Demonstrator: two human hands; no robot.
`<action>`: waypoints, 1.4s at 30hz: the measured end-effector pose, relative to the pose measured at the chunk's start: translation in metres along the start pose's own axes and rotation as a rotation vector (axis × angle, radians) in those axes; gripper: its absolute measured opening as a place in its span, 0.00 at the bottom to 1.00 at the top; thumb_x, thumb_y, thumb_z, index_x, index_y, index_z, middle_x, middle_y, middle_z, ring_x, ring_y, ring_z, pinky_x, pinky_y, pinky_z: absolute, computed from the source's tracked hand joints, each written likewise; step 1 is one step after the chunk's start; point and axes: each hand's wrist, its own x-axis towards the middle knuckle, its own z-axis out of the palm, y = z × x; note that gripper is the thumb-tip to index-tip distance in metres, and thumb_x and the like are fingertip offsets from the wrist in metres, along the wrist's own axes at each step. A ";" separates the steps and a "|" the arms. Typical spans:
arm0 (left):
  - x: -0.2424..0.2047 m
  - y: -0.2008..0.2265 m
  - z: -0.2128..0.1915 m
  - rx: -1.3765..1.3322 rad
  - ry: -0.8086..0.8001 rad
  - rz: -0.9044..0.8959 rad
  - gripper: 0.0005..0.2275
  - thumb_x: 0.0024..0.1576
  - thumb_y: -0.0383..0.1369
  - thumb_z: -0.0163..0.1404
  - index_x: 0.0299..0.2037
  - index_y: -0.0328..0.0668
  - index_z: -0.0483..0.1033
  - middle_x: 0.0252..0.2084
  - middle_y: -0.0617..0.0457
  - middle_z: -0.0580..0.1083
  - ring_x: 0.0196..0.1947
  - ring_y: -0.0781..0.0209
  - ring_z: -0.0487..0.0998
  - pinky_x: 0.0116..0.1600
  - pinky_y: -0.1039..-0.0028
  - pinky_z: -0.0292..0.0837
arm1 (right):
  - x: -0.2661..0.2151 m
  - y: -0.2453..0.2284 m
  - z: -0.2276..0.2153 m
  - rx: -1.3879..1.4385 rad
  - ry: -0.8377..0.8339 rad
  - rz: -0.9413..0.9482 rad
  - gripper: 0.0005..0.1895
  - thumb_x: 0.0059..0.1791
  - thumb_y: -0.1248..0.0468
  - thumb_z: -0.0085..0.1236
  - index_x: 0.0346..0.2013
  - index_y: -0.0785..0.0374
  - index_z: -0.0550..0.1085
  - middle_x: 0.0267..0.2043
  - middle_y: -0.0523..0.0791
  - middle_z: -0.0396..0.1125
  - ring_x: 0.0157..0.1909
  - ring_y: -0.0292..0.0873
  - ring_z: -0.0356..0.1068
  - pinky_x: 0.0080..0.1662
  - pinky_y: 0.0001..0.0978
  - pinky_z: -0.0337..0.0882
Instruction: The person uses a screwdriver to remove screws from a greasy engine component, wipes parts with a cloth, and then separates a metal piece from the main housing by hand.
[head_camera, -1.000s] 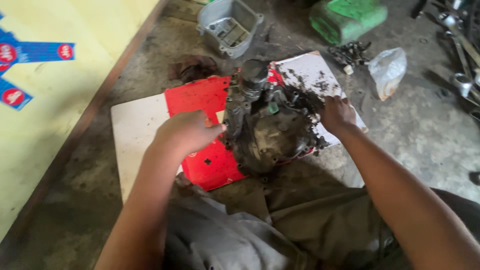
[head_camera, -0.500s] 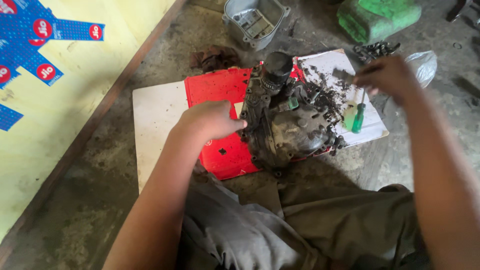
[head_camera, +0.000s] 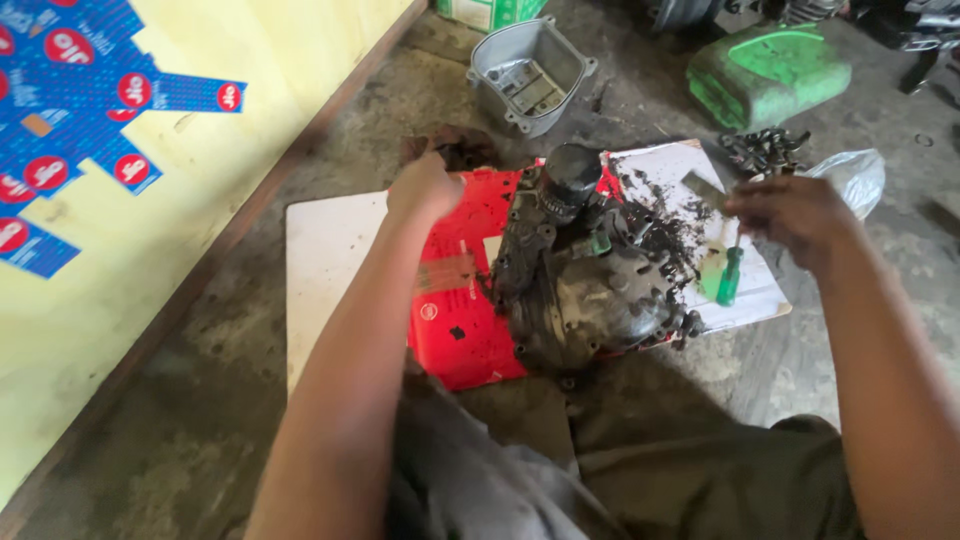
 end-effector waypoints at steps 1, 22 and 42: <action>0.025 -0.003 0.013 -0.001 0.068 -0.010 0.22 0.56 0.45 0.55 0.55 0.38 0.74 0.54 0.37 0.76 0.57 0.39 0.76 0.59 0.53 0.73 | 0.002 0.005 -0.005 0.006 -0.015 0.050 0.13 0.49 0.70 0.62 0.48 0.69 0.77 0.42 0.49 0.75 0.38 0.40 0.73 0.40 0.32 0.74; -0.036 0.026 -0.123 -1.273 -0.164 0.138 0.12 0.56 0.35 0.46 0.38 0.34 0.80 0.35 0.45 0.82 0.31 0.50 0.85 0.38 0.56 0.82 | -0.089 -0.107 0.117 0.515 -0.266 -0.003 0.09 0.49 0.65 0.61 0.41 0.56 0.71 0.43 0.40 0.71 0.48 0.41 0.71 0.51 0.45 0.72; -0.212 0.102 -0.038 -1.723 -0.311 0.265 0.13 0.57 0.19 0.48 0.51 0.41 0.72 0.42 0.56 0.74 0.38 0.67 0.73 0.38 0.76 0.68 | -0.186 -0.102 0.186 0.674 -0.486 -0.157 0.05 0.57 0.67 0.56 0.46 0.65 0.75 0.43 0.46 0.74 0.40 0.41 0.73 0.45 0.37 0.74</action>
